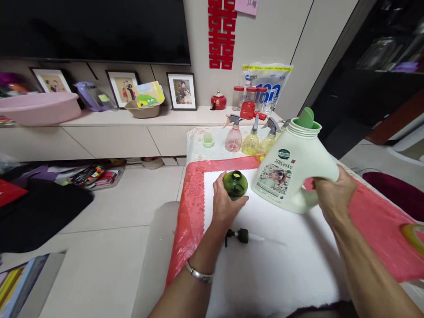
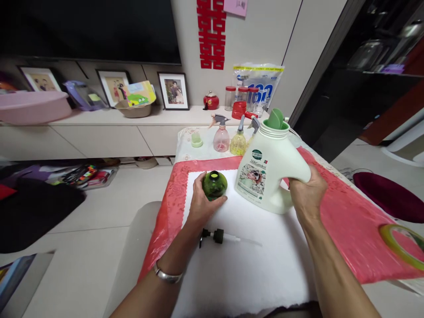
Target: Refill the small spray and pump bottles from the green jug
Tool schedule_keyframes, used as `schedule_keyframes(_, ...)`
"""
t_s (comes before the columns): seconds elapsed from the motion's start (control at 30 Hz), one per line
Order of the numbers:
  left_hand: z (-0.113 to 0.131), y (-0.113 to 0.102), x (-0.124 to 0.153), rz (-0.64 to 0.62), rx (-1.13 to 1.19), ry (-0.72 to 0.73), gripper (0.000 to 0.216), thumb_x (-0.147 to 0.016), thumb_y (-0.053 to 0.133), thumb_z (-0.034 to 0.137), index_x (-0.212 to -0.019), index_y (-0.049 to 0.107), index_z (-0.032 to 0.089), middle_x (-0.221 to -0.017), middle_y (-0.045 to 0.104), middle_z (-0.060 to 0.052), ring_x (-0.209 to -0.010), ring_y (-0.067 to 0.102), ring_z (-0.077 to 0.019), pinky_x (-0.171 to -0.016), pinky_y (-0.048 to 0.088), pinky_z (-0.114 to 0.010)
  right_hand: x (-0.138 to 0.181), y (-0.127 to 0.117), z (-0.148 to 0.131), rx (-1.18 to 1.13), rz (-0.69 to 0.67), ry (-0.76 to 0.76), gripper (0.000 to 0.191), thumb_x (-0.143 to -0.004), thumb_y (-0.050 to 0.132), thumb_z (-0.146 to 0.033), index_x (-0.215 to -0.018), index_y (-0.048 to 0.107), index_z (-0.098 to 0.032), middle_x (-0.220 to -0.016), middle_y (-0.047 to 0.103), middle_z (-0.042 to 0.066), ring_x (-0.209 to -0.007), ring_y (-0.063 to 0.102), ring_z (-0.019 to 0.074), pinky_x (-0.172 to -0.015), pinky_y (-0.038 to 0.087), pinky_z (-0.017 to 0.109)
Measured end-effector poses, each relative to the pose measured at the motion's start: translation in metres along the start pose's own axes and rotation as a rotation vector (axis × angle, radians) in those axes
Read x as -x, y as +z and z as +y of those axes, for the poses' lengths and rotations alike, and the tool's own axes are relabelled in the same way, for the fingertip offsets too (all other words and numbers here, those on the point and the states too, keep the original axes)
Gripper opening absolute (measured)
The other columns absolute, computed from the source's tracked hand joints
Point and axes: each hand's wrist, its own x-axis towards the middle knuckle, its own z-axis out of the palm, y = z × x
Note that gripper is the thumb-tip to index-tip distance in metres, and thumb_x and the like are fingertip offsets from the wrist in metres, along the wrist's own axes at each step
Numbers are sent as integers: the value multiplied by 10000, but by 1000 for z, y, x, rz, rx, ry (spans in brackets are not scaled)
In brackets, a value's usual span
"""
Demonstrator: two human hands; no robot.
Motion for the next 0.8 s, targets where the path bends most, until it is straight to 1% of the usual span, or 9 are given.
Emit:
schedule_keyframes(0.1,1,0,1,-4,40,-20,907,-604,813,169,-1403,387,205,-1439,478,-151,-1383,464,-321,-1170,375,-490,3,-17,-6,97,-111,15,458,-638,638,-450,-997,681,-170,-817,658,39,-720,596,196,-603,452,293)
schedule_keyframes(0.2,4,-1,2,4,53,-44,905,-601,820,155,-1398,397,216,-1436,495,-141,-1369,486,-311,-1163,387,-477,17,-41,-11,197,-208,-26,597,-665,694,-541,-1173,687,-229,-1044,697,61,-931,644,273,-771,496,390)
schedule_keyframes(0.3,6,-1,3,23,56,-56,903,-596,820,144,-1392,403,226,-1429,506,-133,-1364,493,-306,-1160,392,-475,51,-62,-13,308,-78,-159,796,-731,662,-634,-1412,563,-234,-1246,639,110,-1076,626,340,-934,485,516)
schedule_keyframes(0.37,8,0,4,28,42,-60,911,-587,822,143,-1391,403,233,-1414,513,-128,-1361,495,-310,-1158,393,-482,81,-67,-16,322,-8,-298,687,-849,613,-615,-1410,564,-221,-1187,661,100,-996,663,298,-908,523,478)
schedule_keyframes(0.4,9,0,5,28,31,-59,915,-582,823,143,-1390,404,231,-1402,517,-128,-1358,495,-314,-1155,395,-486,97,-65,-17,293,-42,-367,568,-895,607,-565,-1349,602,-224,-1081,684,72,-887,679,254,-818,551,417)
schedule_keyframes(0.47,10,0,5,30,5,-48,917,-574,822,144,-1388,407,220,-1374,523,-134,-1353,493,-326,-1146,399,-499,126,-57,-21,211,-324,-565,375,-975,574,-422,-1286,597,-214,-1073,677,59,-879,673,201,-785,562,346)
schedule_keyframes(0.57,11,-1,6,23,-25,-29,916,-578,813,146,-1392,398,216,-1360,514,-140,-1356,480,-338,-1138,398,-523,158,-35,-27,166,-652,-750,373,-991,517,-241,-1362,510,-205,-1279,589,99,-1155,586,215,-940,547,363)
schedule_keyframes(0.7,12,-2,8,-10,-41,-38,908,-600,814,174,-1400,388,225,-1355,504,-136,-1371,457,-339,-1153,368,-541,178,-11,-31,269,-976,-729,467,-919,482,-89,-1380,499,-164,-1321,547,125,-1175,528,256,-960,517,446)
schedule_keyframes(0.8,13,-3,8,-4,-27,-20,886,-606,827,200,-1388,411,214,-1346,512,-136,-1360,456,-337,-1160,358,-527,181,-4,-33,374,-1096,-676,475,-902,457,-36,-1353,540,-158,-1269,568,122,-1133,518,289,-906,495,502)
